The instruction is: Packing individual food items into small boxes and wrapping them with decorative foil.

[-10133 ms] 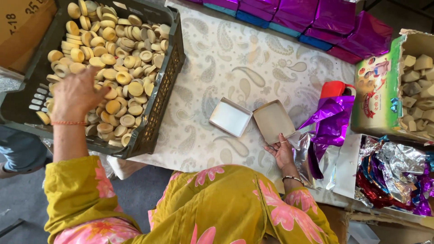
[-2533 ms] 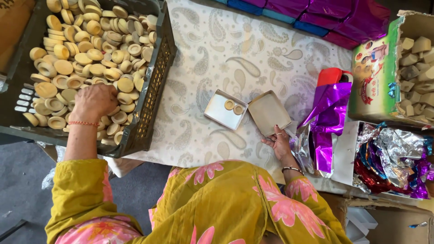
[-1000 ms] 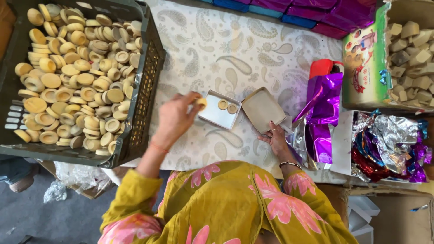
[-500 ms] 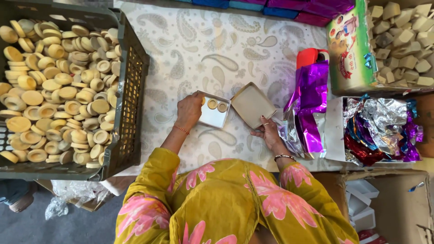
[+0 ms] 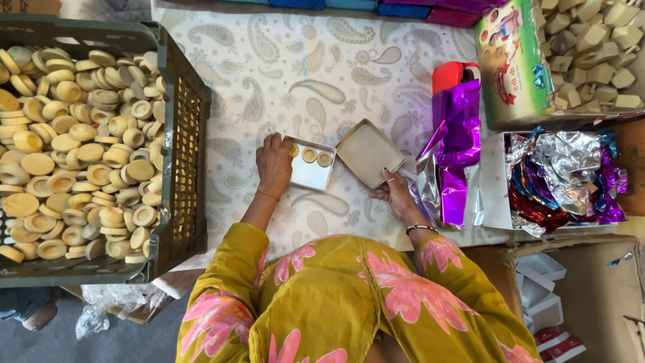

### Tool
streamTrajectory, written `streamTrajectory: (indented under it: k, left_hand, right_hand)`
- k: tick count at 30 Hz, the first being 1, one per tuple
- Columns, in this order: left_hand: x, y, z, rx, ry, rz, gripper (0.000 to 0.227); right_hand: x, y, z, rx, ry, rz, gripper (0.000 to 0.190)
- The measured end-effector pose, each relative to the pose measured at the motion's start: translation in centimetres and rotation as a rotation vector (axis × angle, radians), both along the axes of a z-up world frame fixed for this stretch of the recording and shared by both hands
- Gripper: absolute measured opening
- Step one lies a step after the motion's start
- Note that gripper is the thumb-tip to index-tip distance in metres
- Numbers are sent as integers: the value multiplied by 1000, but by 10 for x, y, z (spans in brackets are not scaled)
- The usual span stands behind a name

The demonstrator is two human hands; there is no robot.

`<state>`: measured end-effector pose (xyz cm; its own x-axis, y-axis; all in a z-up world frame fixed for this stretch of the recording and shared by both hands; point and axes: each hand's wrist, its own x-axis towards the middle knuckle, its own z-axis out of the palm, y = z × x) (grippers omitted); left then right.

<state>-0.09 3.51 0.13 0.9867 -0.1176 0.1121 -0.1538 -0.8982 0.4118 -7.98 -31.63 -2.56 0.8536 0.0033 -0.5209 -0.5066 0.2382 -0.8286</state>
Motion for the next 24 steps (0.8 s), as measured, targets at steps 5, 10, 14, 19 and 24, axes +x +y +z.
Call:
streamTrajectory:
  k: [5, 10, 14, 19, 24]
  left_hand:
    - [-1, -1, 6, -9, 76, 7, 39]
    - [-5, 3, 4, -106, 104, 43, 52]
    - [-12, 8, 8, -185, 171, 110, 51]
    - [-30, 9, 2, -338, 221, 167, 61]
    - [-44, 11, 37, -561, 203, 157, 81]
  right_hand:
    - [1, 0, -3, -4, 20, -13, 48]
    - [0, 1, 1, 15, 17, -9, 47]
    - [0, 2, 2, 12, 27, -12, 46]
    - [0, 0, -4, 21, 16, -16, 47]
    - [2, 1, 2, 16, 40, -43, 47]
